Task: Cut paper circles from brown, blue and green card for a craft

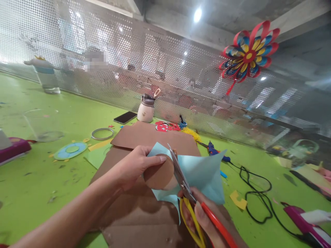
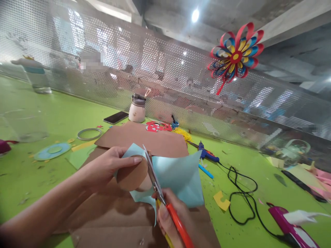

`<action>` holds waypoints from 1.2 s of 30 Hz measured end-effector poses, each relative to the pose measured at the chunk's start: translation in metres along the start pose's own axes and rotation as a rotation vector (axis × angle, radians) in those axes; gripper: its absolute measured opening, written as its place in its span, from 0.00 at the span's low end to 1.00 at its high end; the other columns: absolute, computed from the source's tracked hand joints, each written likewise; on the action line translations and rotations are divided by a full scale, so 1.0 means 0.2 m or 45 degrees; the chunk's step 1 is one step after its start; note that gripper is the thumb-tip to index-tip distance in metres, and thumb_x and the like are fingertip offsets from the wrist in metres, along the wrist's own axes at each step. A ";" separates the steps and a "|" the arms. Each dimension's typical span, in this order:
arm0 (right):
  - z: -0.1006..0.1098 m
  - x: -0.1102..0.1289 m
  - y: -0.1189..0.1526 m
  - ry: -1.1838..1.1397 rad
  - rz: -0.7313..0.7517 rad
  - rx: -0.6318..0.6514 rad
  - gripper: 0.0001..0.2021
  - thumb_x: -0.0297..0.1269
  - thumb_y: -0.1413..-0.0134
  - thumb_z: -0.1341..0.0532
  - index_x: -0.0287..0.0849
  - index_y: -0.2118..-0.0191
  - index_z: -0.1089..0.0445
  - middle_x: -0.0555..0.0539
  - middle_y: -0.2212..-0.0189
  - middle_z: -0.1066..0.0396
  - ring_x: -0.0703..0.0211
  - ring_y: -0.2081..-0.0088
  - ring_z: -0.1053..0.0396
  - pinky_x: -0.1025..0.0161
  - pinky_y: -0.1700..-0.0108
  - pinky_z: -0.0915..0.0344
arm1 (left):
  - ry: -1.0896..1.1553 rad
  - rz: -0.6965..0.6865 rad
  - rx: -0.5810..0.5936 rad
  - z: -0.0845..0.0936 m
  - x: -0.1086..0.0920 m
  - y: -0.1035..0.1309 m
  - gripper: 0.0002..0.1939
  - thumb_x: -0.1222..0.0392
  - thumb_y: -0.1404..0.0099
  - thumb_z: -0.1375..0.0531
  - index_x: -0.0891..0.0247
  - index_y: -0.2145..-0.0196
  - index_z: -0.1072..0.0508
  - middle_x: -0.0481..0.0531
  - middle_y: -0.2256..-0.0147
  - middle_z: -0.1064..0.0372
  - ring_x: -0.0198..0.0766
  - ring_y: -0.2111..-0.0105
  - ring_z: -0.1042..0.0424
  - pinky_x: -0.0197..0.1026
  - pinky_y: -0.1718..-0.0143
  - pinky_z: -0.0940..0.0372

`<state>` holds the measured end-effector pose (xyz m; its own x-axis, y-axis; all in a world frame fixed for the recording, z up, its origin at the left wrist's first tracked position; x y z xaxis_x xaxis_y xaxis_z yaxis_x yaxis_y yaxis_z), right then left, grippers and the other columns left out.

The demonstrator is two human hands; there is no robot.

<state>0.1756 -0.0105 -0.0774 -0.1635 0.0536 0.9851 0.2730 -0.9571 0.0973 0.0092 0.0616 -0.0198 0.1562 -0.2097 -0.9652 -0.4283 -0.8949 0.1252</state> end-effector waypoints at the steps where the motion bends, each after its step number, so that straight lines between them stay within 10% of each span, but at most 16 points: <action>1: 0.00 0.01 0.00 0.022 0.000 -0.018 0.34 0.71 0.57 0.47 0.44 0.59 0.33 0.53 0.82 0.39 0.65 0.84 0.43 0.66 0.82 0.42 | 0.015 0.001 0.015 -0.01 0.00 0.00 0.14 0.55 0.48 0.33 0.64 0.63 0.21 0.52 0.67 0.22 0.41 0.67 0.27 0.38 0.65 0.36; 36: -0.03 0.02 0.06 0.028 0.040 0.161 0.24 0.59 0.41 0.50 0.42 0.54 0.38 0.54 0.77 0.46 0.68 0.79 0.49 0.69 0.80 0.53 | -0.164 0.037 -0.055 0.06 -0.01 0.00 0.07 0.59 0.49 0.33 0.66 0.76 0.22 0.48 0.79 0.27 0.31 0.78 0.33 0.31 0.76 0.43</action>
<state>0.1723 -0.0238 -0.0732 -0.1732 0.0169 0.9847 0.3952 -0.9147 0.0852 -0.0025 0.0675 -0.0203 0.0276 -0.1864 -0.9821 -0.3915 -0.9060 0.1609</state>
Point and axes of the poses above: each hand's wrist, its own y-axis away from the middle knuckle, its own z-axis out of the back of the hand, x = y × z, the point moved 7 cm from there along -y, towards the middle knuckle
